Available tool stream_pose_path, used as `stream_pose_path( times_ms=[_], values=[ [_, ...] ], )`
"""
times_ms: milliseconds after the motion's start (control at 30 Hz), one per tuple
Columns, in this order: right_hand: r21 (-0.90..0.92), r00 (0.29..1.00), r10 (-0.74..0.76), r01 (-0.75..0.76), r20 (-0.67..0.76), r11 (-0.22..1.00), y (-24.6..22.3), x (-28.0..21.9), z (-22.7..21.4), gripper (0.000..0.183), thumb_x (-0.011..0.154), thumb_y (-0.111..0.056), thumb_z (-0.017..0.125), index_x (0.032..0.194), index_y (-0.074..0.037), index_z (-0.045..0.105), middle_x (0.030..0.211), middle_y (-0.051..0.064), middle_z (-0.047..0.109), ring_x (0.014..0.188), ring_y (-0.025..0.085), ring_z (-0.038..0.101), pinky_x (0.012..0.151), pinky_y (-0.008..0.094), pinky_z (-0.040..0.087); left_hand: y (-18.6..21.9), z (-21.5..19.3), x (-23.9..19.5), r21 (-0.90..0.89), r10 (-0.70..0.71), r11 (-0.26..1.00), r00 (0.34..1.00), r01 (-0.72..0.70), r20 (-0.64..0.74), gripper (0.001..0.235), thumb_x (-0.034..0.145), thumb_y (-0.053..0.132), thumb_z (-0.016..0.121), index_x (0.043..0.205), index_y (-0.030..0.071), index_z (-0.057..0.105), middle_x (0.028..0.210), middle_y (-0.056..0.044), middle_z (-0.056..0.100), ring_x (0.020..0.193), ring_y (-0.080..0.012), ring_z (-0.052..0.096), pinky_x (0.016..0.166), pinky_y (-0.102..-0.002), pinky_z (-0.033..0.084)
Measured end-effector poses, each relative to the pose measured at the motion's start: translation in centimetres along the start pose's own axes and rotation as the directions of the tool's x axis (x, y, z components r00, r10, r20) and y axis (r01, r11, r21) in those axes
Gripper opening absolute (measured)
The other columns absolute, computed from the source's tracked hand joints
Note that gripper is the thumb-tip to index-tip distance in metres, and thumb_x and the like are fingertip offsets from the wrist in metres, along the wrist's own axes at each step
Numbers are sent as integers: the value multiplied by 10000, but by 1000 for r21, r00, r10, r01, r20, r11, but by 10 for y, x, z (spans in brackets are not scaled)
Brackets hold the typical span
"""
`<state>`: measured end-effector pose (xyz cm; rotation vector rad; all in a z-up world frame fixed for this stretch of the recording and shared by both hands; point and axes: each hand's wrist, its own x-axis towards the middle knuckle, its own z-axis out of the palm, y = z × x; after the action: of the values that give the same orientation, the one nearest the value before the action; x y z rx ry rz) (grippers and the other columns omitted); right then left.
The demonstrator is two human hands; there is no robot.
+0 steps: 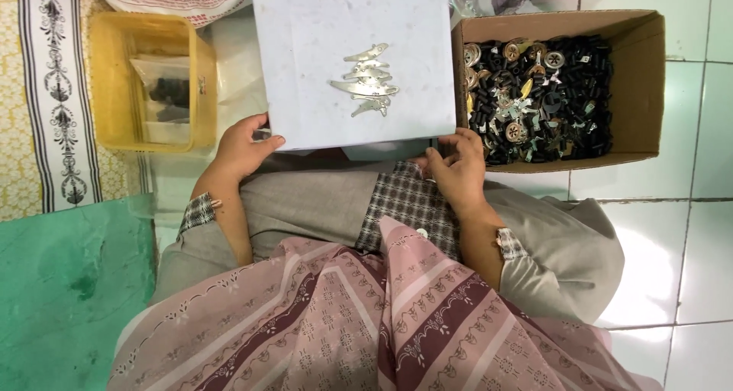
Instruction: The person picks small metal clips from a white box and places them into a clear plastic bag. They then seal the bag and place it into a yellow container. The person also handles a roll of tape and a cardboard box filled with various hardware items.
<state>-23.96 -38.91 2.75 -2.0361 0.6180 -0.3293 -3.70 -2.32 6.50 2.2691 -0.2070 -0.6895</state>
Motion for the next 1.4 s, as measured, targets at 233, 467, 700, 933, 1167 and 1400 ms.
stream_pose_path(
  times_ms=[233,467,700,933,1167,1400],
  values=[
    [-320,1000,8,-8,-3,948,6,-10,-6,280,824,-303,889,958,-99,752,1174,90,620,672,268,728,545,316,579,4,0,-9,8,11,1000,999,-11,43,569,856,270,809,1361,61,650,1368,-160,658,1287,-325,598,1078,-428,465],
    [-380,1000,-14,19,14,925,-7,-18,-6,315,822,-347,872,971,-94,760,1174,104,634,831,326,750,646,377,619,15,-2,-19,102,18,994,996,-28,89,597,900,325,757,1408,50,607,1418,-179,619,1350,-329,548,1135,-444,424],
    [-420,993,-111,111,25,901,-22,-25,-5,358,857,-350,843,1093,-101,740,1239,117,621,932,343,744,728,405,638,-25,16,-25,359,203,928,947,-103,-251,440,1032,376,624,1415,160,641,1246,-77,685,1179,-276,657,1007,-415,517],
    [-304,884,-441,468,157,830,-50,-43,-9,264,871,-155,793,1118,-80,739,1217,139,652,1064,342,714,852,404,607,31,78,-125,-177,406,843,818,-507,-408,318,955,-6,614,1257,-9,713,1149,-243,731,1114,-392,682,965,-460,531],
    [213,563,-765,743,312,634,-56,-75,0,566,817,-417,856,1242,-79,696,1283,184,678,1179,397,642,996,498,510,76,112,-177,-668,191,715,977,-208,-99,477,955,27,561,1421,94,635,1308,-112,698,1182,-127,572,1089,-343,455],
    [40,415,-897,904,154,425,-76,-83,-15,331,887,-198,833,1192,-101,748,1250,171,678,1043,367,644,903,435,501,96,109,-190,-693,318,659,943,-293,-96,509,956,36,592,1464,55,582,1346,-154,678,1162,-130,602,1045,-333,494]
  ],
)
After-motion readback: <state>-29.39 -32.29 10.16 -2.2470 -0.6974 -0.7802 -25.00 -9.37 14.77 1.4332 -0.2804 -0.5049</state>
